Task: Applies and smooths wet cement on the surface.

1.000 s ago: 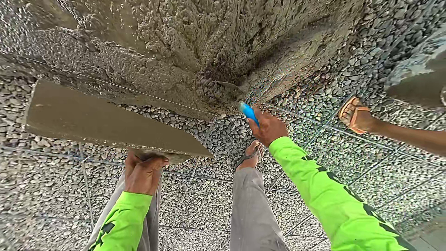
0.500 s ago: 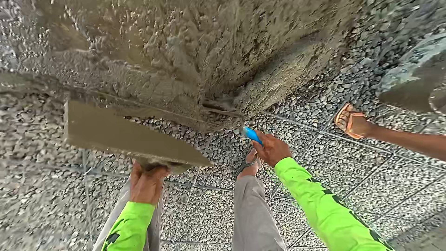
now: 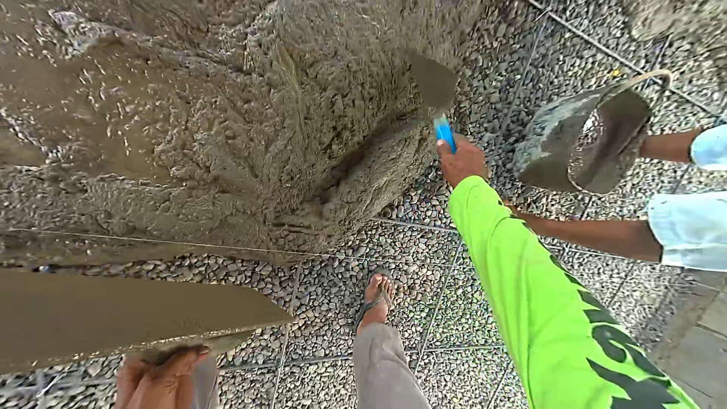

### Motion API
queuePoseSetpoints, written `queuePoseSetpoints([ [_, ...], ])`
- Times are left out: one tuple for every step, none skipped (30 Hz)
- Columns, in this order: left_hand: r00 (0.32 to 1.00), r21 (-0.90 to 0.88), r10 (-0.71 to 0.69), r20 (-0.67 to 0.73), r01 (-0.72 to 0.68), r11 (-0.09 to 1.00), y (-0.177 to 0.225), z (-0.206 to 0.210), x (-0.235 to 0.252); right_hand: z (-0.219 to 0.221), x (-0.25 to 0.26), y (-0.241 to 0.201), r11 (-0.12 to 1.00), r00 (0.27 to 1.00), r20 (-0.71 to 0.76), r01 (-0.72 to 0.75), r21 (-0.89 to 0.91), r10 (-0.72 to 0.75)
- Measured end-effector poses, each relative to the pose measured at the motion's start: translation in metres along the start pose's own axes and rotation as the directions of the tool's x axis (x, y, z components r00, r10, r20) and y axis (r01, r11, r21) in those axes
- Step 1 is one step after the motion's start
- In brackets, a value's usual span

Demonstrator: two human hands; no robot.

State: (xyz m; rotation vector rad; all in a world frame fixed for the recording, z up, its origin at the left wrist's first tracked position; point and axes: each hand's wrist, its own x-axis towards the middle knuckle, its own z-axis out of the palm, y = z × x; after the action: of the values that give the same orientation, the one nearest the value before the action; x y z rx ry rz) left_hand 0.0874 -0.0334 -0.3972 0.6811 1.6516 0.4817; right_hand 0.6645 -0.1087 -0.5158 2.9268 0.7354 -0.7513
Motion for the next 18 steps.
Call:
queuePoseSetpoints([
  [1.0,0.009,-0.006,0.001,0.006,1.0,0.0,0.001,0.0,-0.001,0.006,-0.009,0.999,0.999,0.017,0.044,-0.018,-0.043],
  [1.0,0.019,-0.015,-0.002,0.015,1.0,-0.001,0.001,-0.001,0.0,0.012,-0.018,0.996,0.995,0.035,0.09,-0.026,-0.089],
  [1.0,0.025,-0.022,-0.009,0.022,0.999,-0.003,0.002,-0.001,0.004,0.018,-0.027,0.991,0.991,0.055,0.127,-0.032,-0.125],
  [1.0,0.023,-0.026,-0.014,0.027,0.999,-0.004,0.003,-0.002,0.011,0.021,-0.035,0.988,0.986,0.08,0.149,-0.034,-0.146],
  [0.999,0.019,-0.029,-0.014,0.029,0.999,-0.005,0.005,-0.002,0.017,0.023,-0.041,0.986,0.982,0.107,0.161,-0.042,-0.156],
  [0.999,0.02,-0.03,-0.015,0.03,0.999,-0.005,0.007,-0.002,0.024,0.023,-0.043,0.983,0.976,0.135,0.176,-0.045,-0.169],
  [0.999,0.019,-0.03,-0.018,0.03,0.999,-0.004,0.009,-0.002,0.029,0.021,-0.046,0.978,0.967,0.168,0.201,-0.045,-0.191],
  [0.999,0.018,-0.028,-0.019,0.028,0.999,-0.003,0.012,-0.002,0.033,0.017,-0.047,0.972,0.954,0.207,0.23,-0.038,-0.218],
  [1.0,0.02,-0.026,-0.018,0.026,0.999,-0.004,0.016,-0.003,0.036,0.013,-0.045,0.965,0.938,0.245,0.26,-0.027,-0.246],
  [1.0,0.031,-0.02,-0.02,0.02,0.999,-0.005,0.018,-0.005,0.037,0.007,-0.04,0.959,0.919,0.286,0.284,-0.01,-0.27],
  [1.0,0.046,-0.015,-0.011,0.015,0.999,-0.006,0.018,-0.005,0.04,-0.001,-0.032,0.952,0.902,0.315,0.306,0.009,-0.293],
  [1.0,0.057,-0.011,0.0,0.011,0.998,-0.008,0.019,-0.005,0.043,-0.008,-0.025,0.947,0.889,0.338,0.319,0.026,-0.309],
  [1.0,0.068,-0.007,0.011,0.006,0.998,-0.009,0.02,-0.005,0.044,-0.015,-0.02,0.945,0.88,0.354,0.323,0.042,-0.317],
  [1.0,0.076,-0.002,0.014,0.001,0.997,-0.01,0.021,-0.004,0.045,-0.022,-0.015,0.947,0.872,0.376,0.318,0.047,-0.312],
  [1.0,0.084,-0.001,0.011,0.0,0.996,-0.011,0.022,-0.003,0.046,-0.029,-0.01,0.945,0.864,0.394,0.322,0.046,-0.314],
  [1.0,0.092,-0.006,0.011,0.004,0.996,-0.013,0.022,-0.002,0.048,-0.036,-0.005,0.943,0.851,0.417,0.33,0.044,-0.318],
  [1.0,0.101,-0.01,0.011,0.008,0.995,-0.014,0.023,-0.003,0.05,-0.042,-0.001,0.939,0.836,0.441,0.342,0.045,-0.326],
  [1.0,0.11,-0.014,0.009,0.013,0.994,-0.015,0.023,-0.003,0.052,-0.048,0.003,0.935,0.822,0.462,0.351,0.049,-0.332],
])
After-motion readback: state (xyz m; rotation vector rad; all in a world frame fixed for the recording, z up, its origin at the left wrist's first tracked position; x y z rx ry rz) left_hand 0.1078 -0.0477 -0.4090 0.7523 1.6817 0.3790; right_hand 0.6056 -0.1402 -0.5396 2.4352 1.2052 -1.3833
